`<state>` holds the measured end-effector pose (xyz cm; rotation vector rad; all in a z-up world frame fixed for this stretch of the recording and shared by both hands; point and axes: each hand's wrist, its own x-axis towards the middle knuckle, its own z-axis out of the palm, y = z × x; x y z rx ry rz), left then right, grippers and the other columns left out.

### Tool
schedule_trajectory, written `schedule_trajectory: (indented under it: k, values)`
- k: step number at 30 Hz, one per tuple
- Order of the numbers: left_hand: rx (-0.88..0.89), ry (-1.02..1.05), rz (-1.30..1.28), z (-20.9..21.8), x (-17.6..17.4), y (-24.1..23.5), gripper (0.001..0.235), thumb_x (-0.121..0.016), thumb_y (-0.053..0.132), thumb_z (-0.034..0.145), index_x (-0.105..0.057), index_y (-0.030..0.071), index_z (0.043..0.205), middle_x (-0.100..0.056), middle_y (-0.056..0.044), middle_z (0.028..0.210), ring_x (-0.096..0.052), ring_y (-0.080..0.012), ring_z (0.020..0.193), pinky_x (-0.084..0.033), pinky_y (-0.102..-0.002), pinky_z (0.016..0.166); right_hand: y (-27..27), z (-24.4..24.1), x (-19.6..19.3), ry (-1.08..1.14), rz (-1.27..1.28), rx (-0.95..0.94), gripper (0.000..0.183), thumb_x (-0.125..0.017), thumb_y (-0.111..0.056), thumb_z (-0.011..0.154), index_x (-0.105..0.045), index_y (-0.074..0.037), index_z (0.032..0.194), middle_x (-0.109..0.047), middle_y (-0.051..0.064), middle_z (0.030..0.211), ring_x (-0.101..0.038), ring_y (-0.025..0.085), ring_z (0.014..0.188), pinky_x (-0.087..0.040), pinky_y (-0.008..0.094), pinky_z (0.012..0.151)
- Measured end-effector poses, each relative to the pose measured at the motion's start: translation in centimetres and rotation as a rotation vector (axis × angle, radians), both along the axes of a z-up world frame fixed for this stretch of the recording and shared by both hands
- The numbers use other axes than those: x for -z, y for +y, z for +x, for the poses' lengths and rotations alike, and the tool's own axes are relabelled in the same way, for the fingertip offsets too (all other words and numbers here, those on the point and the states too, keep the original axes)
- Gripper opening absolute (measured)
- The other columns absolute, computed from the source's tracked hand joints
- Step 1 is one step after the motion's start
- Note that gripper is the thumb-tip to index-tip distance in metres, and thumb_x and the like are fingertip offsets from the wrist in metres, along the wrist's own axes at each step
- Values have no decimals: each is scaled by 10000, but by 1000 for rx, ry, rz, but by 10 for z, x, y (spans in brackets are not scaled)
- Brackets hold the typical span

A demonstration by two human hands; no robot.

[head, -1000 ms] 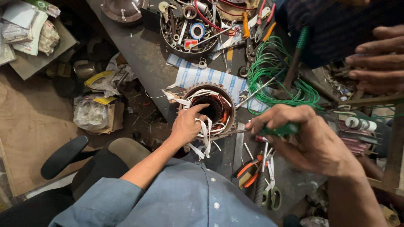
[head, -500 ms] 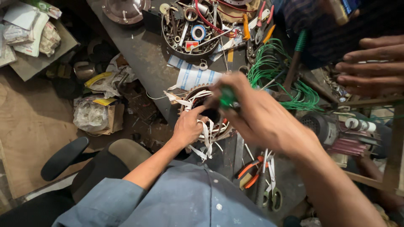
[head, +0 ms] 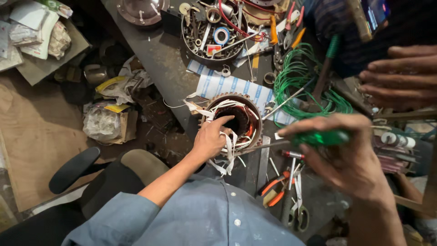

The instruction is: The person secures white insulating tape around the copper windings of a motor stator, using a small hammer to tap the tape into place and a screwdriver to press and adjust the tape edges. The work is performed on a cluttered workbench with various tools and motor parts visible.

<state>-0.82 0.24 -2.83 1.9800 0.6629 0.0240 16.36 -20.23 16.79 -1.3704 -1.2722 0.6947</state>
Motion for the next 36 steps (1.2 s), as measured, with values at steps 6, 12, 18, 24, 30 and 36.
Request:
schedule_trajectory:
  k: [6,12,18,24,30,36]
  values:
    - [9,-13,-21,3,-3,0,428,-638,215,893,-667,201,1320,-779,-104,989,-674,-361,1026,-487,-452,950,-56,-28,29,122,138,180,557,-555,146,999,-398,-224,1385,-688,216,1284,-714,362,1236,-607,531,1002]
    - [0,-3,-9,3,-6,1,424,-649,209,880,-682,195,1303,-786,-103,982,-678,-365,1013,-496,-452,929,-52,-56,22,13,54,73,460,-603,134,915,-421,-141,1236,-715,163,1237,-736,371,1205,-584,547,1019]
    - [8,-27,-19,2,-3,0,435,-651,199,873,-678,189,1307,-781,-114,978,-696,-357,998,-513,-448,917,5,-58,8,-244,-242,-142,376,-779,-13,705,-554,-86,998,-689,130,1154,-719,312,996,-619,371,735]
    - [-14,22,-78,6,-2,1,440,-653,201,866,-677,204,1305,-786,-112,978,-720,-335,994,-528,-429,913,99,-146,41,-450,-50,-397,464,-596,-133,873,-543,-210,1327,-592,131,1024,-657,373,915,-523,491,794]
    - [21,-3,-36,8,-7,5,447,-683,210,841,-680,190,1288,-791,-119,963,-706,-343,989,-519,-432,906,127,-190,72,-623,-95,-464,516,-506,-159,1004,-421,-326,1485,-548,138,951,-623,315,609,-484,440,500]
    - [48,33,-78,7,-12,6,451,-687,216,842,-681,182,1292,-784,-115,955,-716,-330,982,-522,-416,895,112,-164,75,-504,72,-590,615,-499,-118,1017,-350,-409,1537,-532,94,959,-612,270,663,-493,390,590]
